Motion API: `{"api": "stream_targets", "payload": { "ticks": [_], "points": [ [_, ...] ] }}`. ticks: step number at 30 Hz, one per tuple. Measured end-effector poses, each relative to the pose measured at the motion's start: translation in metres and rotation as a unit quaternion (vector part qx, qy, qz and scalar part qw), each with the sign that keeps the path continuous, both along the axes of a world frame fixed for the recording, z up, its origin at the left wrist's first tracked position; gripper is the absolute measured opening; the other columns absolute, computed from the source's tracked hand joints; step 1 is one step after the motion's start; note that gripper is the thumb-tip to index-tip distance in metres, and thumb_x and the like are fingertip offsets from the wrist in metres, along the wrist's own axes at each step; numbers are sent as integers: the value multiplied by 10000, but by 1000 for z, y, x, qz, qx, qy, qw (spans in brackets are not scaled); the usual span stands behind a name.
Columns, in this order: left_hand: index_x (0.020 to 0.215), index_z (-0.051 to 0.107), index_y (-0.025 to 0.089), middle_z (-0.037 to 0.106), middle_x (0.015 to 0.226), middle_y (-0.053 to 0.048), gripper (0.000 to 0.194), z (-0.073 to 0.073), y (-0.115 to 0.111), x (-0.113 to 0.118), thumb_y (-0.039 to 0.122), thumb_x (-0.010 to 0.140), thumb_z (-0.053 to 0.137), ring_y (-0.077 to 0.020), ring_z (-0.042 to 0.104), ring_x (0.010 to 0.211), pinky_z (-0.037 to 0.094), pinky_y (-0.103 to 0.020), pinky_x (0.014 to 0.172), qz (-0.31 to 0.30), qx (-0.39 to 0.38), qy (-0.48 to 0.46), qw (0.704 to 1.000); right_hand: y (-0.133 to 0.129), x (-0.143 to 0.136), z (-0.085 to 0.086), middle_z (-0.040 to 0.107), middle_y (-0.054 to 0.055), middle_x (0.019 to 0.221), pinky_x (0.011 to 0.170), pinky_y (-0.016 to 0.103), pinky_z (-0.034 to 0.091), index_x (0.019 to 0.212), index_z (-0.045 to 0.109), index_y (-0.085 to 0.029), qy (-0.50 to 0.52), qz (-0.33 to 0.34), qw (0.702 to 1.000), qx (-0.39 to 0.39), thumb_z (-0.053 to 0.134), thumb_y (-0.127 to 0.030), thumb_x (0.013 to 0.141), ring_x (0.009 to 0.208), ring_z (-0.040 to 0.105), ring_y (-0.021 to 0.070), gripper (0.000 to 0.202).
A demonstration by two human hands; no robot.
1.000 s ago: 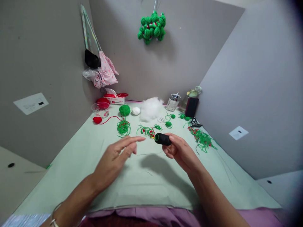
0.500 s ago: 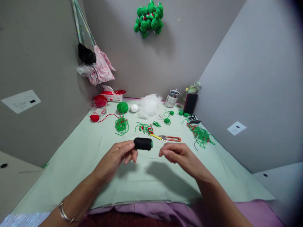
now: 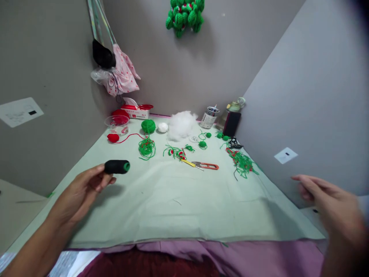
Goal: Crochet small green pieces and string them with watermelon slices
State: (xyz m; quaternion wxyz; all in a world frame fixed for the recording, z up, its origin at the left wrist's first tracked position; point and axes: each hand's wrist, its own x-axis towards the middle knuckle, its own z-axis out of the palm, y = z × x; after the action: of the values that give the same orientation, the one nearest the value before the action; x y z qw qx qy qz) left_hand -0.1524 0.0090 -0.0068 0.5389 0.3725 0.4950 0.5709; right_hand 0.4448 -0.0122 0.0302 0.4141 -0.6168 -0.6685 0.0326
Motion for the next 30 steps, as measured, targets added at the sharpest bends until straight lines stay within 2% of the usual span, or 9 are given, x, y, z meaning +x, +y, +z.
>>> {"api": "stream_targets", "payload": {
  "ticks": [2,5,7,10,13,15,18,23,30],
  "points": [
    [487,594,231,458,504,8,442,0,-2,-4,540,741,783,-166,504,596,550,-232,779,16,13,25,999,6,17,-9,671,65,663,448,326,352,864,732,-297,-162,-82,983,-40,617,-368,942,496,595,212,156],
    [511,621,229,507,537,-18,439,-1,-4,-1,554,778,746,-185,534,637,521,-224,664,0,13,73,997,19,-3,-11,689,101,746,450,335,354,911,736,-260,-298,-124,946,34,566,-400,943,522,607,240,223],
    [534,636,224,541,573,-36,433,1,-6,9,552,804,720,-202,556,690,482,-230,597,-31,15,91,995,25,-49,-5,720,133,965,503,338,407,1065,722,-248,-260,-111,959,36,558,-405,956,629,653,236,253],
    [531,623,216,549,589,-42,457,9,-8,33,547,840,680,-207,557,730,463,-237,615,-70,29,80,994,26,-149,7,654,123,1285,744,350,538,1296,618,-263,-24,74,995,-64,576,-394,974,871,698,210,350],
    [540,604,213,544,588,-33,464,19,-13,61,546,861,648,-197,544,724,468,-246,651,-130,31,43,990,21,-247,5,532,119,1470,745,311,561,1473,438,-334,234,339,881,-233,675,-410,927,899,690,162,600],
    [582,617,212,528,562,-19,443,23,-15,73,534,886,623,-188,527,690,472,-256,657,-170,21,14,985,20,-292,-4,660,85,1233,697,267,535,1465,444,-313,314,429,783,-323,787,-419,837,840,677,144,723],
    [559,594,211,468,513,1,457,23,-15,72,543,868,641,-168,482,598,470,-265,600,-192,7,-6,981,22,-317,-17,649,-7,751,605,242,477,1264,624,-188,333,513,666,-427,712,-490,886,617,587,103,491],
    [498,519,220,349,468,35,468,13,-13,28,522,770,750,-142,399,523,443,-252,530,-49,-5,-14,999,31,-272,-10,359,-93,503,477,218,205,878,711,-147,383,452,733,-333,619,-406,978,459,270,54,293],
    [479,512,239,341,449,27,457,0,-28,-17,468,789,759,-163,428,535,483,-270,572,97,-2,-8,995,30,-202,14,309,-91,434,504,245,257,829,683,-204,412,320,846,-111,619,-374,967,463,237,90,228]
  ]
}}
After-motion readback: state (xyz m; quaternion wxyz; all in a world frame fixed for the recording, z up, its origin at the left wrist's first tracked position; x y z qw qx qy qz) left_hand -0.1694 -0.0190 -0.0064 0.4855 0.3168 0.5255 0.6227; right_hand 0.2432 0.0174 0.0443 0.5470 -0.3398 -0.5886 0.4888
